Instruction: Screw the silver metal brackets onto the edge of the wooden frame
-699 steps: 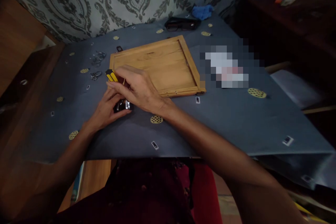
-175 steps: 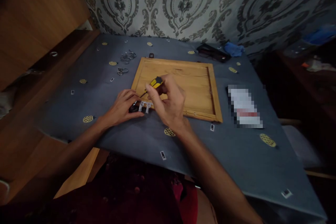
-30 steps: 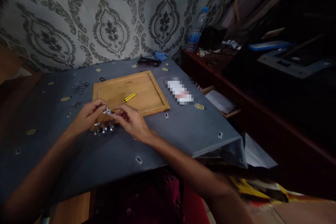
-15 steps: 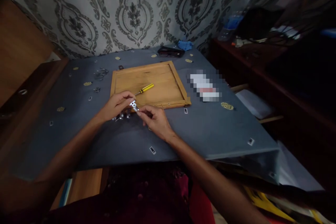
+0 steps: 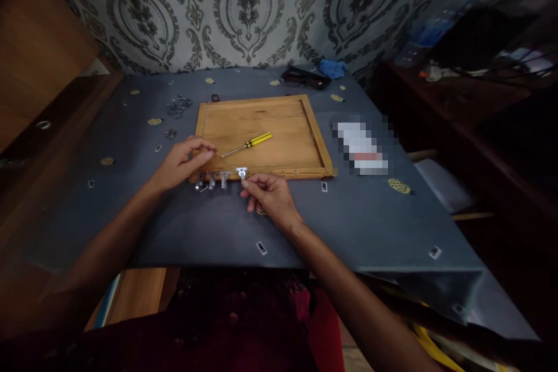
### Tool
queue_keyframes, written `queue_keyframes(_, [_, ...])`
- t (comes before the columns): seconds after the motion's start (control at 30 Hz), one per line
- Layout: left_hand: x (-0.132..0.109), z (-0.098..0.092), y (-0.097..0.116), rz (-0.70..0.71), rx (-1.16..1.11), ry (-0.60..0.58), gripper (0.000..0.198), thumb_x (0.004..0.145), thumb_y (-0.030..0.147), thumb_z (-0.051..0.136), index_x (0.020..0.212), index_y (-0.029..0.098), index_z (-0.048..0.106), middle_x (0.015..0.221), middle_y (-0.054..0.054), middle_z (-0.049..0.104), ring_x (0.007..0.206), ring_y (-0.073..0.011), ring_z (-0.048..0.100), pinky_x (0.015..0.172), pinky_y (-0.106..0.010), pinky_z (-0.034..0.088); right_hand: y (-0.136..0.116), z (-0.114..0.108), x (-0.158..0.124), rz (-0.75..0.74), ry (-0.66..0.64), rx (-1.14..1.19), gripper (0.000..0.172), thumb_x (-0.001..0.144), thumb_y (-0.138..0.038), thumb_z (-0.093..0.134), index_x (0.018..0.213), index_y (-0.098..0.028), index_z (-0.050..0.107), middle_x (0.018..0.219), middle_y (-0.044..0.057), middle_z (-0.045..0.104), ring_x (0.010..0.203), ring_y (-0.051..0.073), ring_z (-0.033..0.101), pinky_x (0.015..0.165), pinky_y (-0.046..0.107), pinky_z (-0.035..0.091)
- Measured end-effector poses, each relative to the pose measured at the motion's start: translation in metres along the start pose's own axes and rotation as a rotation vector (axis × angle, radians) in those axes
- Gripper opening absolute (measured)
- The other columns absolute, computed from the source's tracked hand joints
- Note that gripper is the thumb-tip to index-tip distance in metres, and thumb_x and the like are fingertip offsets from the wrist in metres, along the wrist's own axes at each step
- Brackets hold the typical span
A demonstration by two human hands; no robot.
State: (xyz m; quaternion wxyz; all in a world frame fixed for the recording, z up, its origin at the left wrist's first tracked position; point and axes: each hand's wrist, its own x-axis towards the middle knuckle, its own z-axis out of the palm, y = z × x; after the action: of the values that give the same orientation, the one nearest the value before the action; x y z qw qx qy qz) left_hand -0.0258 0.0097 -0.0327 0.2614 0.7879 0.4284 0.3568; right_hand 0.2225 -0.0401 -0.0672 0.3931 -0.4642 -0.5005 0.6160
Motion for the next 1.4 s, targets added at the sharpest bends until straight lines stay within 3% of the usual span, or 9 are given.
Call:
queue_keyframes(0.17, [-0.002,0.0,0.006,0.092,0.108,-0.195,0.048,0.088,0.057,0.078,0.118,0.019,0.072,0.114,-0.008,0.071,0.116,-0.0272,0.061,0.103,-0.04,0.047,-0.003,0.001,0.0,0.035,-0.022,-0.024,0.054,0.067,-0.068,0.084,0.076,-0.018,0.067,0.069,0.004,0.076,0.036,0.006,0.05,0.036,0.02,0.033])
queue_keyframes(0.33, [-0.006,0.008,0.014,0.102,0.262,-0.333,0.058,0.084,0.058,0.083,0.125,0.021,0.068,0.124,-0.01,0.067,0.122,-0.0299,0.057,0.107,-0.044,0.046,-0.006,0.003,0.0,0.043,-0.042,-0.054,0.051,0.068,-0.065,0.084,0.074,-0.018,0.068,0.068,0.003,0.077,0.033,0.004,0.041,0.035,0.021,0.029])
queue_keyframes(0.6, [-0.017,0.031,0.021,0.196,0.432,-0.253,0.053,0.09,0.061,0.076,0.118,0.017,0.067,0.123,-0.012,0.065,0.123,-0.0313,0.054,0.11,-0.049,0.045,-0.002,0.005,0.003,0.065,-0.059,-0.079,0.037,0.075,-0.054,0.08,0.075,-0.02,0.068,0.067,-0.001,0.075,0.034,0.004,0.036,0.033,0.02,0.027])
queue_keyframes(0.7, [-0.021,0.035,0.021,0.207,0.462,-0.235,0.046,0.091,0.054,0.077,0.121,0.019,0.066,0.122,-0.011,0.066,0.121,-0.0314,0.055,0.109,-0.05,0.046,-0.002,0.008,0.003,0.081,-0.057,-0.103,0.032,0.079,-0.05,0.074,0.073,-0.02,0.066,0.067,-0.002,0.074,0.035,0.004,0.036,0.033,0.019,0.028])
queue_keyframes(1.0, [-0.024,0.043,0.007,0.23,0.446,-0.189,0.043,0.096,0.059,0.068,0.117,0.021,0.069,0.12,-0.011,0.068,0.12,-0.0333,0.056,0.105,-0.054,0.05,0.0,0.01,0.004,0.098,-0.054,-0.111,0.015,0.087,-0.032,0.068,0.08,-0.019,0.069,0.069,-0.003,0.069,0.043,0.005,0.042,0.034,0.015,0.035])
queue_keyframes(1.17, [-0.024,0.045,0.006,0.216,0.443,-0.187,0.042,0.097,0.058,0.067,0.116,0.021,0.069,0.12,-0.011,0.068,0.12,-0.0332,0.056,0.105,-0.054,0.05,0.003,0.008,0.004,0.071,-0.063,-0.114,0.016,0.087,-0.035,0.07,0.082,-0.019,0.07,0.068,-0.004,0.064,0.047,0.006,0.045,0.035,0.015,0.038])
queue_keyframes(1.4, [-0.02,0.041,0.019,0.173,0.447,-0.24,0.036,0.096,0.05,0.072,0.115,0.02,0.07,0.121,-0.011,0.067,0.121,-0.0315,0.057,0.109,-0.054,0.047,0.005,0.004,0.003,-0.005,-0.088,-0.135,0.027,0.086,-0.046,0.07,0.084,-0.019,0.07,0.073,-0.003,0.066,0.043,0.005,0.043,0.035,0.018,0.036])
